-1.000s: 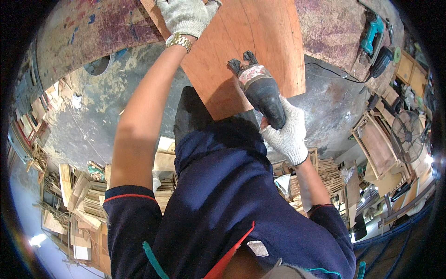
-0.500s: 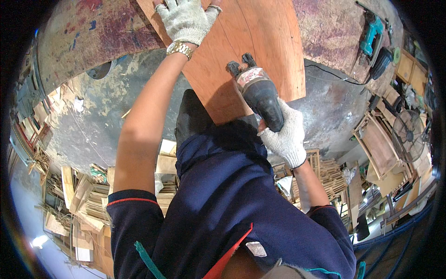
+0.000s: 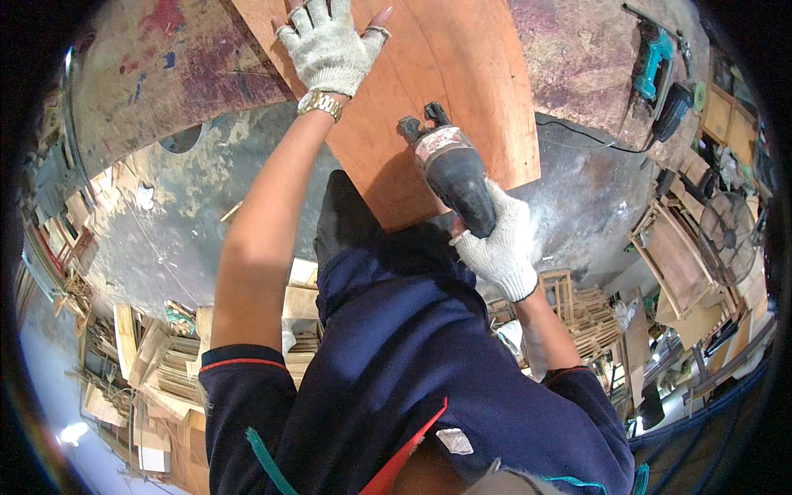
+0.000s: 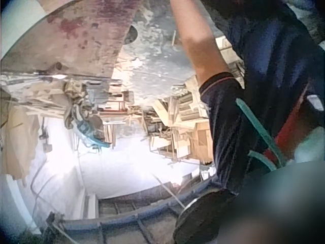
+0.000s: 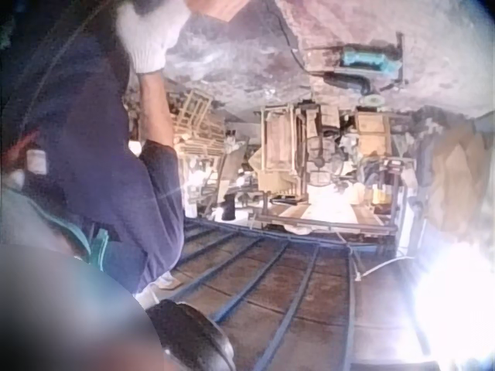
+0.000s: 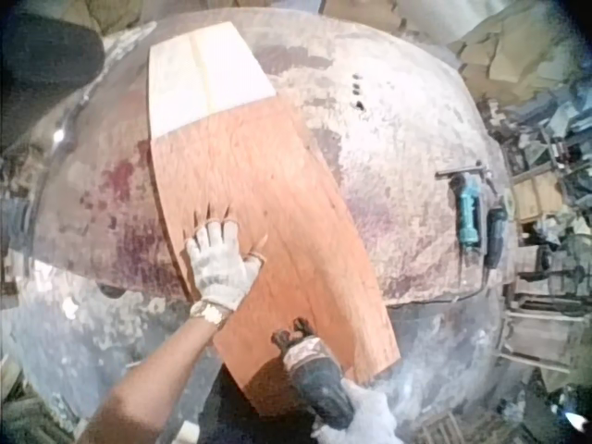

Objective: The person carries a reddish-brown plywood sheet to a table saw and cuts it along a marked line. They then move to a workbench, place the cut piece on a lighter board, and use a jigsaw to cut a curved shape from the plywood.

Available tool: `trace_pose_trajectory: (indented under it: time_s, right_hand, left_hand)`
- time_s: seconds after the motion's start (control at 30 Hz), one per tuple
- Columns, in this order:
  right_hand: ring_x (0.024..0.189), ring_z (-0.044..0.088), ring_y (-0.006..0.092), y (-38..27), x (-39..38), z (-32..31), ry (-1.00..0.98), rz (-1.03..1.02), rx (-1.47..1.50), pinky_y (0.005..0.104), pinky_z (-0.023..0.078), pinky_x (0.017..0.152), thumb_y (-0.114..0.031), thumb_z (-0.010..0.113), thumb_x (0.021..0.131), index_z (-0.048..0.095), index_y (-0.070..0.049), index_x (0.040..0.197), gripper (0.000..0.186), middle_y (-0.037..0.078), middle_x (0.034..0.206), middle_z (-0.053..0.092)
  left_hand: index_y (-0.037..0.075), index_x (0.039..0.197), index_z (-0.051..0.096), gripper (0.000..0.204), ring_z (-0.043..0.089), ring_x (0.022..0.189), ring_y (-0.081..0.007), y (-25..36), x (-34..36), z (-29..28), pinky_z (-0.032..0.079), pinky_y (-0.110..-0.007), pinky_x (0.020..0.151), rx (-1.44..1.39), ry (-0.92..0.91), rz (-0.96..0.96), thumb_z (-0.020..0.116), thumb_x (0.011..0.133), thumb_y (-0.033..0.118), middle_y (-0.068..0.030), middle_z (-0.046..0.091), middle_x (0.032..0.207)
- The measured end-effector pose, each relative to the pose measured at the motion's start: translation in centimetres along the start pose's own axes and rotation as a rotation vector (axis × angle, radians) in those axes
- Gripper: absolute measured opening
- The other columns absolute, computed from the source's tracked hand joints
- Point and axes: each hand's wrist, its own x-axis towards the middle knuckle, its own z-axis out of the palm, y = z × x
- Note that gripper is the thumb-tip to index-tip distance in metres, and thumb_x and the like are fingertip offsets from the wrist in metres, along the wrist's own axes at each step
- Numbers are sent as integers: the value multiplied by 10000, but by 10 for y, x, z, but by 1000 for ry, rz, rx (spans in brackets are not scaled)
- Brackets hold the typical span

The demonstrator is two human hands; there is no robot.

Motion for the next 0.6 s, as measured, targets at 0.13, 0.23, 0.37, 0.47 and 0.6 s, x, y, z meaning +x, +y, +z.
trace_pose_trajectory:
  time_s: [0.13,0.23,0.37,0.47,0.6]
  right_hand:
    - [837,716,423,-1,0,5,21,-15,80,445,568,760,-187,762,677,659,13,1104,482,251,854,708]
    - [845,712,427,1,4,15,51,-39,127,451,567,776,-189,757,677,662,12,1077,459,253,853,707]
    - [865,705,430,-7,7,9,53,-41,98,456,566,806,-206,740,685,675,2,1092,463,266,880,709]
    - [878,709,421,-9,8,3,73,-58,79,444,562,813,-213,710,715,686,-16,1135,465,265,897,714]
    - [845,724,374,-15,10,0,56,-56,112,423,555,789,-211,668,749,701,-26,1125,420,245,882,719]
  left_hand:
    - [41,1310,564,703,494,1272,-391,1,-2,-4,365,-562,1054,-8,-130,-51,675,850,562,-198,556,1328]
    - [157,1448,531,843,401,1439,-397,-15,-17,31,258,-656,1147,-21,-125,-69,562,859,759,-191,454,1546]
    - [147,1452,533,844,344,1475,-388,-15,-16,36,230,-631,1174,-44,-79,-61,584,856,742,-165,436,1568]
    - [154,1472,515,852,345,1476,-385,-15,-12,36,231,-637,1172,-131,-45,-90,582,858,741,-160,445,1563]
    - [88,1491,468,804,393,1446,-383,-31,-15,31,290,-528,1189,-514,70,-149,694,890,571,-186,473,1534]
